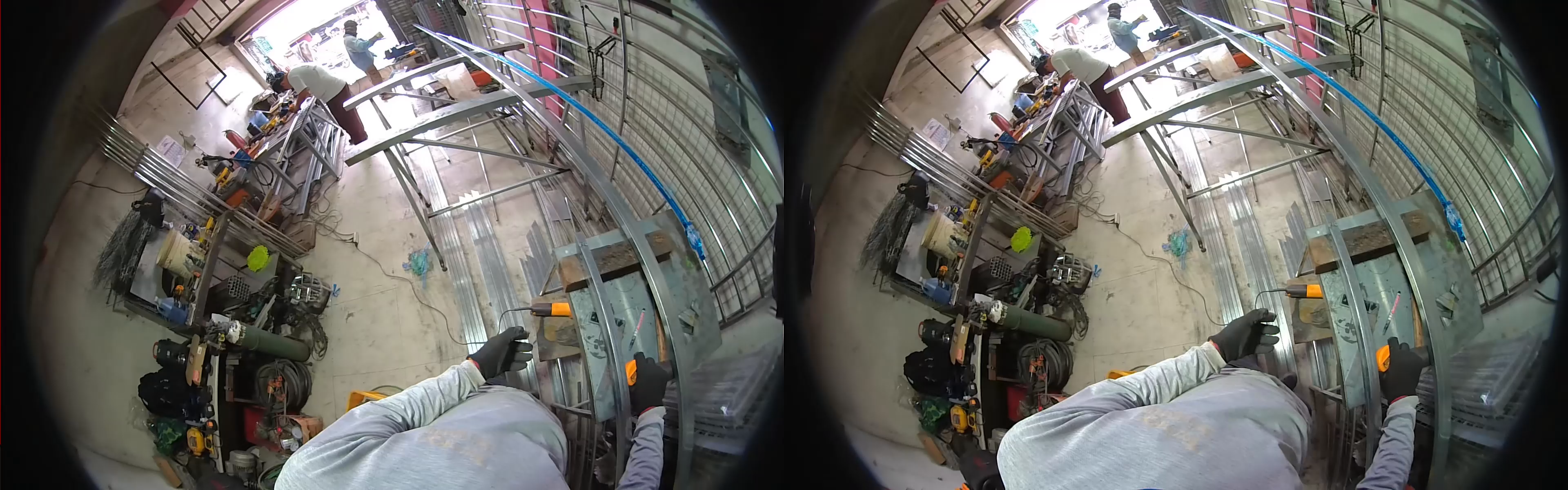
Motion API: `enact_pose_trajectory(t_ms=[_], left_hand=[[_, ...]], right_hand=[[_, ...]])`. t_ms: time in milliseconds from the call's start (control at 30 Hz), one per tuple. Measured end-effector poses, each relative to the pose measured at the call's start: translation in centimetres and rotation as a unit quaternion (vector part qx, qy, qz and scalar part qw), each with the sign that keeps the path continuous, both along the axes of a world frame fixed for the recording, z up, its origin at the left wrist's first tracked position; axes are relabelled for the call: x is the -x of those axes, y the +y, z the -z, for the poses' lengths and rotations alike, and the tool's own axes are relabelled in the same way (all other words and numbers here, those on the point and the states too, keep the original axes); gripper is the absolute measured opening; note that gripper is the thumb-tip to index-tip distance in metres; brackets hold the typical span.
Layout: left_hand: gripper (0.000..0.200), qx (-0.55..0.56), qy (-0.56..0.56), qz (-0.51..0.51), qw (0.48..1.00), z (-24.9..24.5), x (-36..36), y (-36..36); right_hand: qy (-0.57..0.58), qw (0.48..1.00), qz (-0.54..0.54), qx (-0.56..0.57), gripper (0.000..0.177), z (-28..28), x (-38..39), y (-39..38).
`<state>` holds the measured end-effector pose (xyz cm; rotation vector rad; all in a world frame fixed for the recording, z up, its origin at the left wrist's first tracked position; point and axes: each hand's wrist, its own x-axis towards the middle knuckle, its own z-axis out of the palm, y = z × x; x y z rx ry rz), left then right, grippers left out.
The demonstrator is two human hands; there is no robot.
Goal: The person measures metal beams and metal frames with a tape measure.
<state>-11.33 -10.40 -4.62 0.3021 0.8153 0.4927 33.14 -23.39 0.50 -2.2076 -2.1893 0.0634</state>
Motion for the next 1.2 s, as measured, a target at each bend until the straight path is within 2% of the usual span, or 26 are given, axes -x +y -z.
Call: enact_pose_trajectory(t_ms=[67, 133, 167, 233, 267, 300, 367, 400, 467, 500, 567, 600, 633, 700, 733, 800, 833, 900, 967, 1000, 1033, 1067, 1100, 1133, 1167, 1200], left_hand=[[0.034, 0.008, 0.009, 0.004, 1.000, 0.8, -0.2, 0.0], [0.036, 0.011, 0.008, 0.025, 1.000, 0.9, -0.4, 0.2], [0.036, 0.010, 0.008, 0.026, 1.000, 0.8, -0.5, 0.1], [0.040, -0.083, 0.022, 0.066, 0.994, -2.9, -1.9, -0.5], [0.053, -0.126, 0.020, 0.116, 0.985, -4.2, -2.5, -0.4], [0.053, -0.127, 0.018, 0.118, 0.985, -7.7, -3.4, -0.8], [0.063, -0.266, -0.023, 0.154, 0.951, -15.7, -5.2, -1.8], [0.063, -0.264, -0.026, 0.157, 0.951, -16.5, -6.1, -1.5], [0.076, -0.291, -0.197, 0.205, 0.913, -17.1, -8.6, -1.1], [0.076, -0.290, -0.201, 0.205, 0.913, -17.5, -9.9, -1.4], [0.076, -0.454, -0.181, 0.187, 0.852, -18.0, -11.9, -1.9], [0.075, -0.338, -0.182, 0.267, 0.884, -16.0, -11.7, -1.9], [0.075, -0.338, -0.185, 0.266, 0.883, -16.2, -11.6, -2.0], [0.061, -0.505, -0.024, 0.154, 0.849, -17.2, -10.5, -1.9], [0.062, -0.485, 0.017, 0.225, 0.845, -17.9, -8.9, -1.6], [0.061, -0.443, 0.006, 0.208, 0.872, -17.8, -7.1, -2.7], [0.059, -0.400, -0.002, 0.185, 0.898, -17.8, -6.4, -3.1], [0.060, -0.393, 0.010, 0.203, 0.897, -18.7, -5.0, -3.0], [0.068, -0.377, 0.034, 0.240, 0.894, -19.3, -4.3, -2.9], [0.081, -0.438, 0.019, 0.203, 0.875, -19.4, -4.5, -2.9], [0.081, -0.438, 0.021, 0.201, 0.876, -19.7, -4.3, -2.9], [0.085, -0.469, 0.036, 0.228, 0.852, -20.3, -3.9, -3.0], [0.088, -0.499, 0.051, 0.256, 0.826, -21.2, -3.7, -3.0], [0.092, -0.557, 0.038, 0.237, 0.795, -19.8, -4.1, -3.0], [0.092, -0.557, 0.039, 0.238, 0.795, -19.7, -4.3, -3.2], [0.093, -0.600, 0.052, 0.241, 0.761, -19.9, -4.6, -3.4]], right_hand=[[0.024, 1.000, 0.008, 0.001, 0.057, -1.7, 0.7, -0.3], [0.131, 0.982, 0.024, -0.135, 0.064, -4.6, 1.5, -1.4], [0.131, 0.982, 0.025, -0.136, 0.064, -5.4, 1.5, -1.7], [0.197, 0.948, 0.068, -0.241, 0.065, -7.5, 1.3, -2.1], [0.229, 0.944, 0.104, -0.213, 0.064, -9.9, 1.4, -2.6], [0.227, 0.944, 0.104, -0.214, 0.064, -12.4, 2.4, -2.9], [0.222, 0.925, 0.062, -0.303, 0.060, -17.8, 6.1, -3.6], [0.218, 0.912, 0.041, -0.346, 0.059, -19.6, 8.1, -3.8], [0.183, 0.928, 0.011, -0.323, 0.062, -21.6, 12.2, -3.9], [0.152, 0.941, -0.023, -0.301, 0.065, -21.9, 13.5, -3.9], [0.159, 0.959, -0.027, -0.232, 0.067, -17.5, 15.9, -2.9], [0.133, 0.961, -0.004, -0.243, 0.069, -16.4, 18.1, -2.6], [0.106, 0.961, 0.018, -0.254, 0.071, -15.7, 20.1, -2.4], [0.161, 0.953, 0.004, -0.257, 0.067, -15.3, 20.8, -2.3], [0.261, 0.939, -0.015, -0.221, 0.066, -15.6, 21.1, -2.5], [0.436, 0.880, -0.005, -0.186, 0.064, -17.2, 22.4, -3.0], [0.436, 0.881, -0.005, -0.186, 0.064, -16.0, 22.0, -3.1], [0.472, 0.846, 0.148, -0.200, 0.065, -11.8, 20.2, -3.5], [0.450, 0.844, 0.141, -0.255, 0.057, -11.7, 18.9, -3.3], [0.535, 0.803, 0.149, -0.217, 0.055, -12.2, 18.0, -3.5], [0.614, 0.753, 0.156, -0.175, 0.053, -12.4, 17.4, -3.6], [0.577, 0.785, 0.125, -0.187, 0.043, -12.2, 17.1, -3.4], [0.579, 0.784, 0.124, -0.187, 0.043, -12.6, 17.3, -3.1], [0.519, 0.837, 0.074, -0.159, 0.038, -13.0, 17.6, -2.7], [0.454, 0.882, 0.023, -0.129, 0.034, -13.5, 18.1, -2.5], [0.648, 0.756, 0.039, -0.084, 0.027, -13.9, 19.2, -2.6]])
